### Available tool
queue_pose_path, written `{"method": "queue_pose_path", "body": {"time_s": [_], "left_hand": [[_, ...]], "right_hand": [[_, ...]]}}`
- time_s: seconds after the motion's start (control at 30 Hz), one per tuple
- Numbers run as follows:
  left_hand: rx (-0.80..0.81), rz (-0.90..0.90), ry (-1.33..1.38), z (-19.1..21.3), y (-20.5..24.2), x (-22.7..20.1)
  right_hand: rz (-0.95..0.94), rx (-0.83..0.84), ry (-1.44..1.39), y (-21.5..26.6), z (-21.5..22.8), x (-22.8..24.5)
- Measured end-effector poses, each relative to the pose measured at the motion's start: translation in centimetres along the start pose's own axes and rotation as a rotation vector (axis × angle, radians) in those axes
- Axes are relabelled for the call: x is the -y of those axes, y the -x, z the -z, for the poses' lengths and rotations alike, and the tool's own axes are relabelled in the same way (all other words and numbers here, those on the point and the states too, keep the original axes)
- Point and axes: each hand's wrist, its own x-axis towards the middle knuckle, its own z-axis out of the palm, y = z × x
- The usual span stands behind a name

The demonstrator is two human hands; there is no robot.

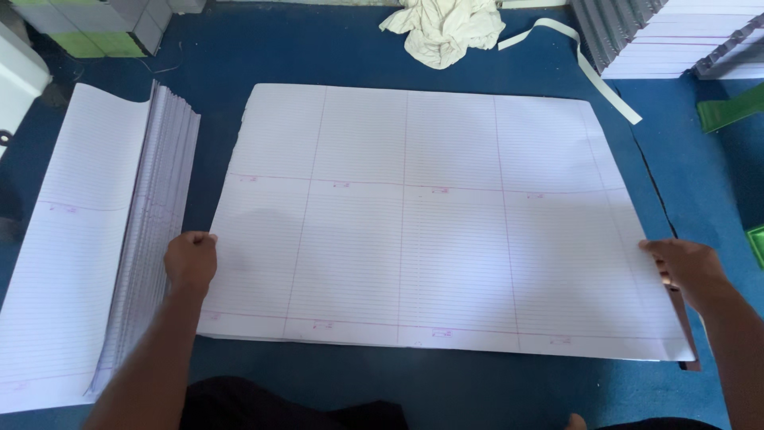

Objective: The person folds large sheets of lined paper in half and then in half again, using a small wooden block to press and sharpen the creases. The folded sheets are stacked to the left side of the workspace.

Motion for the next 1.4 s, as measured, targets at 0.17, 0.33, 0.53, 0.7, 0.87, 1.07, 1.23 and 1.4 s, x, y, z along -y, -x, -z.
{"method": "queue_pose_path", "body": {"time_s": [0.17, 0.33, 0.53, 0.7, 0.87, 1.07, 1.23, 1.4], "left_hand": [[-0.011, -0.064, 0.087, -1.7, 0.0, 1.0], [0.059, -0.028, 0.171, -2.4, 0.9, 0.1], [0.150, 0.004, 0.215, -3.3, 3.3, -2.4], [0.169, 0.019, 0.204, -4.9, 5.1, -4.0], [0.164, -0.101, 0.150, -7.4, 6.3, -4.9], [0.193, -0.057, 0.112, -9.5, 7.2, -6.0], [0.175, -0.182, 0.044, -9.0, 7.3, -6.3], [0.324, -0.169, -0.138, -7.8, 7.2, -7.5]], "right_hand": [[-0.021, -0.079, 0.059, 0.9, 1.7, 1.9], [-0.062, -0.122, 0.070, -0.5, 2.8, 1.2], [-0.211, 0.146, 0.303, -7.6, 6.2, 0.4], [-0.227, 0.182, 0.258, -9.7, 8.1, 1.9], [-0.039, 0.048, 0.304, -5.7, 8.5, 6.7], [0.229, -0.086, 0.341, 2.4, 7.9, 13.7], [0.268, -0.071, 0.337, 9.2, 4.3, 19.6], [0.270, 0.060, 0.297, 13.5, -1.6, 23.4]]}}
